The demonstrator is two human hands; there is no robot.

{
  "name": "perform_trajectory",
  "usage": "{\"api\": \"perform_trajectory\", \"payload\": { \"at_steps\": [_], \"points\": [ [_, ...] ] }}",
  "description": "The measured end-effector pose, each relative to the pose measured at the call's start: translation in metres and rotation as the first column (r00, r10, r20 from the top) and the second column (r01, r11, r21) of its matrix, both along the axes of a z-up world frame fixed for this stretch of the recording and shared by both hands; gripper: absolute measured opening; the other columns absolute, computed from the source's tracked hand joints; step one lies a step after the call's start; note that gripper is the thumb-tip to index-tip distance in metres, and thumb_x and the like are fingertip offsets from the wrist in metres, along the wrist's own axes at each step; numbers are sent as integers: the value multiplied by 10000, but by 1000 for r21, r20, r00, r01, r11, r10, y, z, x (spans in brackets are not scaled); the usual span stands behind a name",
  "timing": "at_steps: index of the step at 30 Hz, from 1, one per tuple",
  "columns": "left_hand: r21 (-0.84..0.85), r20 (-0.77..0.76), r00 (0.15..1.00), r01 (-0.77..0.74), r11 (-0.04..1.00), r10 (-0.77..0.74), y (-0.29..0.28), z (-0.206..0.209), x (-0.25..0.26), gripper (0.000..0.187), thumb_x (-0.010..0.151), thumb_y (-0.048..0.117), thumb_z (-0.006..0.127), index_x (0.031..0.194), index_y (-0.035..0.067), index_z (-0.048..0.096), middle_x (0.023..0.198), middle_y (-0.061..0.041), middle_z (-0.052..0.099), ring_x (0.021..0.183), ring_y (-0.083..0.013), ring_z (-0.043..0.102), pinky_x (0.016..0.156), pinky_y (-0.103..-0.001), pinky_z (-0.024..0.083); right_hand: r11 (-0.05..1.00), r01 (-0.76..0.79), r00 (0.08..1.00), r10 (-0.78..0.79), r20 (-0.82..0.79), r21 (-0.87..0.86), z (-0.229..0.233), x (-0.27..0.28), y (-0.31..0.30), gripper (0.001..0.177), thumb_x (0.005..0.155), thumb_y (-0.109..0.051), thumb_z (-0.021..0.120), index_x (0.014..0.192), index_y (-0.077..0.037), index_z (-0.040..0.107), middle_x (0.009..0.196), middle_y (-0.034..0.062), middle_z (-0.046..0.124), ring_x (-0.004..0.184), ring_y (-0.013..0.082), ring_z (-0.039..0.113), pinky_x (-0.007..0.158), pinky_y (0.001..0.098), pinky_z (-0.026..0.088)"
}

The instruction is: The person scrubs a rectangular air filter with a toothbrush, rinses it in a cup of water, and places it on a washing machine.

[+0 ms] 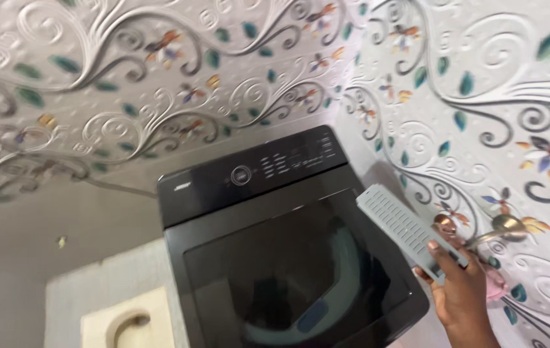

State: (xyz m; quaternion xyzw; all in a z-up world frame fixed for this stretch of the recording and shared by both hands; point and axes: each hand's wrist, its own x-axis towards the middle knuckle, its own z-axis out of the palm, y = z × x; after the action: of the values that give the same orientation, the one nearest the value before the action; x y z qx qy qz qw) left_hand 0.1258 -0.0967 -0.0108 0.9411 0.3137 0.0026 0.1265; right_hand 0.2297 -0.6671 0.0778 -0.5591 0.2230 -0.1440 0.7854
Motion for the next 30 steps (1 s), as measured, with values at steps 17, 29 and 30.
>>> {"api": "perform_trajectory", "payload": {
  "at_steps": [17,29,30],
  "points": [
    [171,408,874,210,963,-263,-54,27,92,435,803,409,749,1156,155,744,1474,-138,579,1394,-361,506,1130,-544,417,999,-24,994,21,-110,-26,-36,-14,-16,385,907,-131,707,1280,-50,655,1131,98,694,930,229,672,663,409,560],
    [-64,-13,819,571,818,-573,-234,98,97,838,788,496,775,1511,205,466,1645,-147,257,1502,-323,169,1191,-598,135,998,-46,985,39,-169,-36,-44,-38,-13,401,887,-163,720,1269,-46,694,1142,92,724,944,183,688,672,381,558],
    [-74,-41,810,581,811,-585,-243,100,98,871,796,511,772,1531,197,428,1650,-163,228,1503,-330,154,1190,-606,132,999,-42,986,37,-163,-32,-45,-39,-12,397,889,-163,720,1268,-48,694,1136,94,721,939,186,687,675,380,559]
  ]
}}
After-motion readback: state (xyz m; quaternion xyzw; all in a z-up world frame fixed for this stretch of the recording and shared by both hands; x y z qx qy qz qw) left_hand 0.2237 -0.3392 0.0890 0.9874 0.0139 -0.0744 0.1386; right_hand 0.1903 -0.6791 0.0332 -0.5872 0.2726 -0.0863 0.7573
